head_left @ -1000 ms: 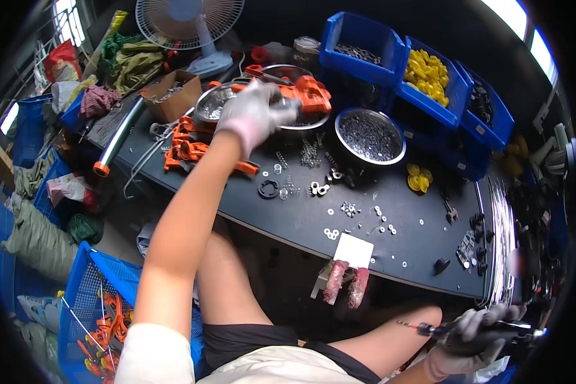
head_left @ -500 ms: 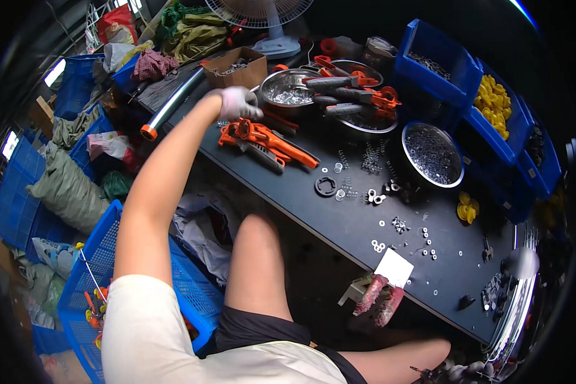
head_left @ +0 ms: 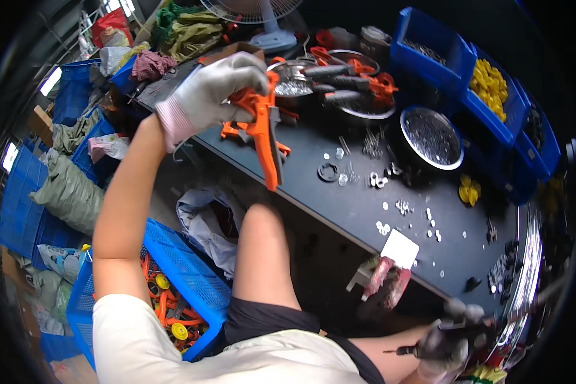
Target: Assembling small plastic and metal components using a power screwdriver.
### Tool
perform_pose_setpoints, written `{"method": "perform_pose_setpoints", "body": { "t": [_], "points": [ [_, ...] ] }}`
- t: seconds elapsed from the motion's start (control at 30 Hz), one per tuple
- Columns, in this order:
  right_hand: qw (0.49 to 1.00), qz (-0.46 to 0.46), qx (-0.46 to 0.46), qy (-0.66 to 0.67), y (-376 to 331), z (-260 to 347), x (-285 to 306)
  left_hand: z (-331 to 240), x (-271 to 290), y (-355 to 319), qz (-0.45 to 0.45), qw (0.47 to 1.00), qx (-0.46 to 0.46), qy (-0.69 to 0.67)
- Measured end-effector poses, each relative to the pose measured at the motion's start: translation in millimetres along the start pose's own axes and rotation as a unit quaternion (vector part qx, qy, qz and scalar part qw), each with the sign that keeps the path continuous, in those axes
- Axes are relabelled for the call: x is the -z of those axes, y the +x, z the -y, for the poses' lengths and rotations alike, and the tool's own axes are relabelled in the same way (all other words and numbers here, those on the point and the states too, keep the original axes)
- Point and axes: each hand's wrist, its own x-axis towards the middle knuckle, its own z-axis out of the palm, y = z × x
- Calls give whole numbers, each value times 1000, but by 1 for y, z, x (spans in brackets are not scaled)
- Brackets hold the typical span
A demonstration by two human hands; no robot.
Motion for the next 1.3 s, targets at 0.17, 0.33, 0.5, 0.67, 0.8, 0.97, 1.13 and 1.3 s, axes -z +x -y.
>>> {"method": "perform_pose_setpoints", "body": {
  "t": [0.17, 0.33, 0.5, 0.67, 0.8, 0.97, 1.13, 1.3],
  "points": [
    [869, -35, -288, 402, 5, -54, -42, -95, -30, 56, 111, 947, -179, -243],
    [889, 105, -345, 283, 12, -49, -89, -173, -127, 56, -80, 786, -33, -612],
    [934, 10, -300, 195, 8, -36, -72, -211, -168, 8, 84, 819, 220, -523],
    [939, 6, -319, 129, 4, -22, -49, -187, -153, 31, 262, 747, 226, -567],
    [911, -48, -370, 175, -17, -27, -43, -190, -175, 36, 236, 904, 130, -332],
    [898, -18, -415, 148, -31, -29, -44, -150, -212, 71, 395, 840, -51, -369],
    [913, -18, -396, 99, -47, -32, -42, -149, -217, 91, 416, 872, -93, -241],
    [905, -86, -370, 190, -66, -28, -21, -130, -213, 93, 292, 925, -120, -210]
  ]
}}
